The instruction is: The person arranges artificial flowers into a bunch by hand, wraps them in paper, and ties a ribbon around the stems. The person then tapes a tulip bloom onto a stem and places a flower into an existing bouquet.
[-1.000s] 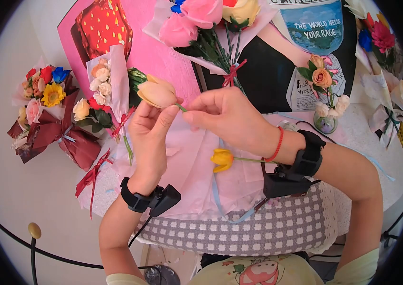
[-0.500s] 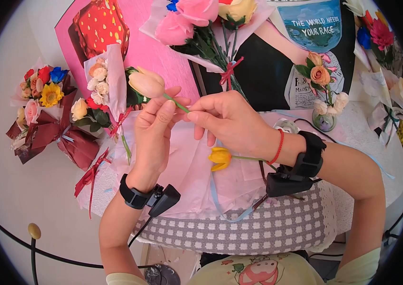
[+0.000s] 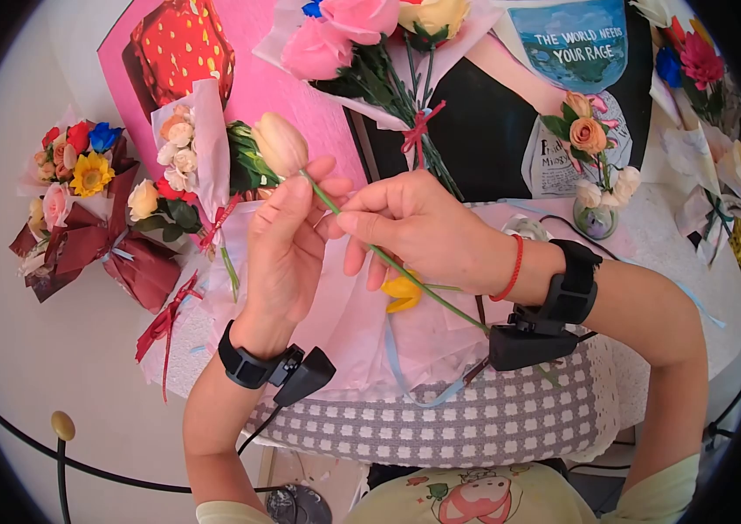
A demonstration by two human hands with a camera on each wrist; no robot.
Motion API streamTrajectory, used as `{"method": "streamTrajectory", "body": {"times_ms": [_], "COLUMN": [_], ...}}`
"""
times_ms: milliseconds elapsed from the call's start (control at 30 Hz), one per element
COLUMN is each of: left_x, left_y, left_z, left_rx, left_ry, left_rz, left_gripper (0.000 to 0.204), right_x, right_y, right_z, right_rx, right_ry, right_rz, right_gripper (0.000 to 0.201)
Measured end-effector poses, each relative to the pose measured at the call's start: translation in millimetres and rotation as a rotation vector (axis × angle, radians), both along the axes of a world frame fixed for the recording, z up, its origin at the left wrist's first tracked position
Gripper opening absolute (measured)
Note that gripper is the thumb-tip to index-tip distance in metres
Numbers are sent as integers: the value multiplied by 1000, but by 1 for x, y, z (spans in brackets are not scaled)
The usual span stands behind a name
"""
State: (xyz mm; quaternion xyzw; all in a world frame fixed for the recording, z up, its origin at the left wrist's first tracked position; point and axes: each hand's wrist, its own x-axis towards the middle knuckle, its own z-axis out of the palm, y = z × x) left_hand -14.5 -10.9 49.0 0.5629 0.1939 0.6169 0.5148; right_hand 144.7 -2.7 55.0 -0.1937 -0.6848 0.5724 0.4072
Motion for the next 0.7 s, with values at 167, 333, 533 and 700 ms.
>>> {"method": "streamTrajectory", "body": {"times_ms": [167,333,533,700], "left_x": [1,3,-2,-27], "left_y": [-1,-8,-3,-1], "left_z": [-2,0,-12,-45], "left_rx": [-26,-65,-41,-195], "left_ry": [-36,-179,-250,-217], "left_rz": [-55,-104,-263,-91], "left_gripper": [28,21,21,21], "right_x": [14,77,158,189], "right_y": [3,31,26,10], "right_z": [0,11,13,-7], "right_rx": [34,455,343,173], "right_ry": [-58,-361,-852,-925], "right_rz": [3,-284,-383,-412], "right_gripper": [23,18,14,13]}}
